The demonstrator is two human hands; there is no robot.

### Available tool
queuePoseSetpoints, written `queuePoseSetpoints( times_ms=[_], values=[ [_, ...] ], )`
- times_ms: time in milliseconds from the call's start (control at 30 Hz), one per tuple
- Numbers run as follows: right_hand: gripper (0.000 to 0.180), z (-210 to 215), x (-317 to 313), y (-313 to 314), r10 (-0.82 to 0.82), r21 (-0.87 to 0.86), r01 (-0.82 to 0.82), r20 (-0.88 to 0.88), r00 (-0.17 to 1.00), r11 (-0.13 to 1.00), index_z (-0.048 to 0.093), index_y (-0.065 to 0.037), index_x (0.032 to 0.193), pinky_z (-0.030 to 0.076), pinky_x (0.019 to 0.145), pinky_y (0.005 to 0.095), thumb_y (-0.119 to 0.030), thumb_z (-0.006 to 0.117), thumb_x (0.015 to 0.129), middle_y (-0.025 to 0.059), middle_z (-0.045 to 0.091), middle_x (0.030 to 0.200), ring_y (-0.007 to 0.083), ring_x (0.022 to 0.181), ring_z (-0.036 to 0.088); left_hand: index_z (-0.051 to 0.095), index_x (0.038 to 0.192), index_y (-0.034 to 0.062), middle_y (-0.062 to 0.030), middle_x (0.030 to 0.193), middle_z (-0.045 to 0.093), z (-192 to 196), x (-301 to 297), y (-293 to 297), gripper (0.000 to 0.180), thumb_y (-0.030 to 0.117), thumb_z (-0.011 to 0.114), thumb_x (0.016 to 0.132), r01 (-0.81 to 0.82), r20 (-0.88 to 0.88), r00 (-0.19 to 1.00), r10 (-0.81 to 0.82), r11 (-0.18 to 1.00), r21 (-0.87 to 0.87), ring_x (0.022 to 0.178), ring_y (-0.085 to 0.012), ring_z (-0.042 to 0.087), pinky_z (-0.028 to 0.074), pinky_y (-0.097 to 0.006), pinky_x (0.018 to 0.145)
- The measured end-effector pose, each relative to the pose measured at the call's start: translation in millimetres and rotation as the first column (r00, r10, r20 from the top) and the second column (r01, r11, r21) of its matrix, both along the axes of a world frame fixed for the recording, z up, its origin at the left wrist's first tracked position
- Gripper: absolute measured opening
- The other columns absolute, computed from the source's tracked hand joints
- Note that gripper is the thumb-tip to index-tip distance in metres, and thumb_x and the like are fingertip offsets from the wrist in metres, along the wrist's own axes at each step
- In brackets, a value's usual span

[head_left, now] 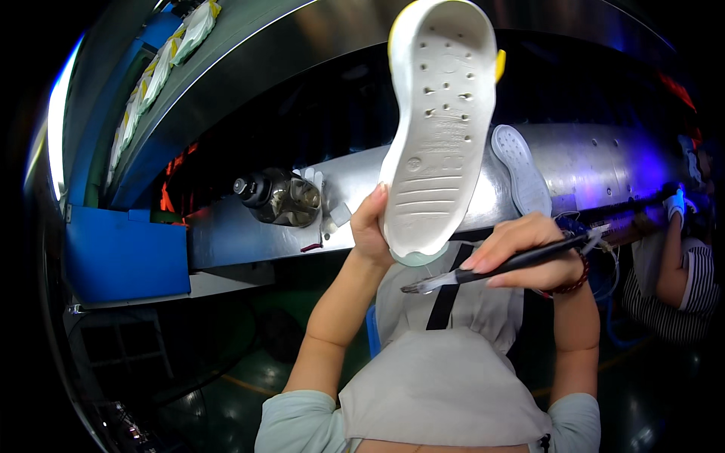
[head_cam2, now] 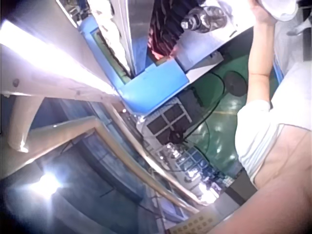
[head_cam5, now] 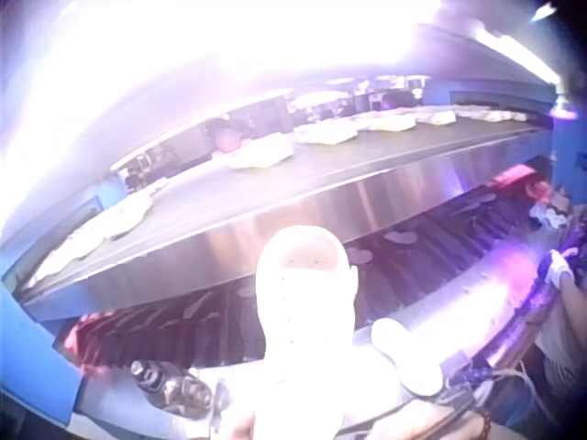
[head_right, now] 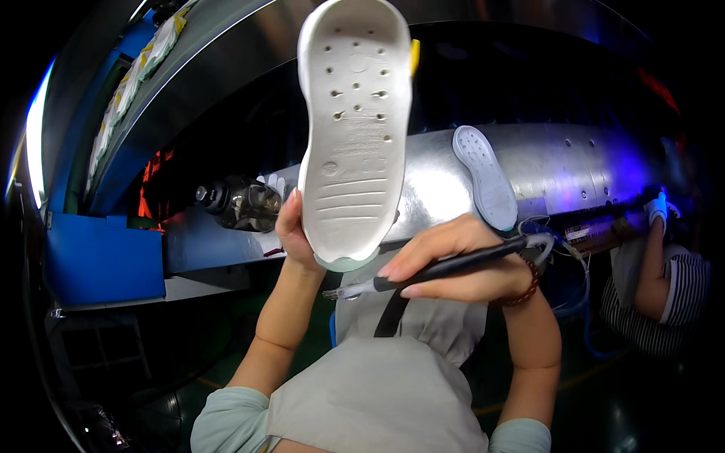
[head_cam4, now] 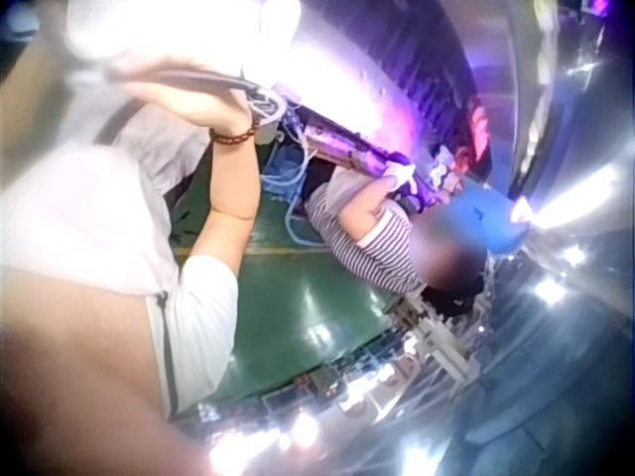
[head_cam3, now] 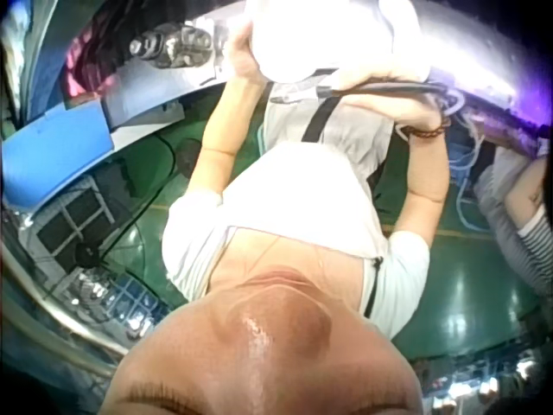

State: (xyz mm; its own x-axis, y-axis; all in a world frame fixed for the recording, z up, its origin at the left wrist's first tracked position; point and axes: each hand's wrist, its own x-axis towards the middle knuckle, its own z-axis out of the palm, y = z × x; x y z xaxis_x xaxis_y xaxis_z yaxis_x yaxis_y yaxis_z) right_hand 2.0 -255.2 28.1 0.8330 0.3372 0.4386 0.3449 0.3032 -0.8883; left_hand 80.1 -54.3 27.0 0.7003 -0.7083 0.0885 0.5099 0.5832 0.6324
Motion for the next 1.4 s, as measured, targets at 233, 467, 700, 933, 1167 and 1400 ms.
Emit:
queuePoseSetpoints(
  times_ms=[233,467,700,933,1167,1400],
  values=[
    [0.018,-4.8,1.8,0.4,-0.034,-0.188,0.044,0.06,0.998,0.981,0.062,0.0,0.083,0.048,0.075,0.0281,0.002,0.065,0.065,0.0131,0.063,0.087,0.0208,0.084,0.061,0.033,0.122,-0.0047,-0.0186,0.109,0.05,10.3,0.6,-2.6,0.057,0.028,0.04,0.077,0.092,0.041,0.994,-0.105,0.964,0.249,0.095,-0.0228,0.055,0.045,-0.03,0.08],
    [0.016,-6.6,1.9,-0.3,-0.062,-0.182,0.075,0.078,0.995,0.98,0.062,0.0,0.081,0.049,0.074,0.0291,0.002,0.066,0.065,0.0128,0.063,0.085,0.0224,0.082,0.061,0.044,0.111,-0.0066,-0.0165,0.097,0.055,28.4,12.6,-6.8,0.05,0.031,0.047,0.079,0.258,-0.132,0.966,-0.223,0.8,0.541,0.081,-0.0179,0.057,0.046,-0.026,0.068],
    [0.014,3.8,4.1,-11.3,-0.038,-0.306,0.078,0.134,0.99,0.949,0.062,-0.001,0.081,0.049,0.075,0.0293,-0.002,0.064,0.068,0.0115,0.063,0.086,0.022,0.082,0.061,0.048,0.106,-0.0079,-0.0177,0.091,0.057,41.2,14.7,-6.6,0.047,0.032,0.046,0.081,0.326,-0.163,0.937,-0.308,0.607,0.725,0.072,-0.0174,0.059,0.048,-0.024,0.059],
    [0.011,13.7,3.2,-26.3,0.114,-0.453,-0.014,0.195,0.974,0.891,0.061,-0.004,0.081,0.046,0.068,0.0279,-0.007,0.062,0.071,0.0062,0.063,0.087,0.0192,0.081,0.061,0.048,0.109,-0.008,-0.021,0.102,0.053,53.0,15.4,-2.0,0.058,0.041,0.053,0.077,0.347,-0.171,0.912,-0.374,0.476,0.808,0.085,-0.0196,0.056,0.046,-0.026,0.07],
    [0.012,16.0,1.8,-29.0,0.129,-0.658,0.055,0.228,0.965,0.751,0.06,-0.001,0.082,0.048,0.072,0.0288,-0.003,0.061,0.07,0.0114,0.062,0.087,0.0222,0.083,0.06,0.048,0.107,-0.0096,-0.0233,0.1,0.052,49.5,17.0,13.9,0.061,0.043,0.053,0.076,0.269,-0.151,0.934,-0.325,0.359,0.894,0.083,-0.0197,0.057,0.048,-0.026,0.065],
    [0.013,-11.8,-4.6,-40.4,-0.038,-0.553,0.161,0.228,0.973,0.817,0.06,-0.002,0.08,0.048,0.073,0.0263,0.002,0.062,0.068,0.0107,0.062,0.089,0.0202,0.082,0.061,0.048,0.106,-0.0103,-0.0222,0.092,0.055,58.8,18.1,25.0,0.062,0.043,0.053,0.075,0.139,-0.047,0.973,-0.227,0.408,0.902,0.076,-0.0189,0.059,0.048,-0.025,0.061]
  ],
)
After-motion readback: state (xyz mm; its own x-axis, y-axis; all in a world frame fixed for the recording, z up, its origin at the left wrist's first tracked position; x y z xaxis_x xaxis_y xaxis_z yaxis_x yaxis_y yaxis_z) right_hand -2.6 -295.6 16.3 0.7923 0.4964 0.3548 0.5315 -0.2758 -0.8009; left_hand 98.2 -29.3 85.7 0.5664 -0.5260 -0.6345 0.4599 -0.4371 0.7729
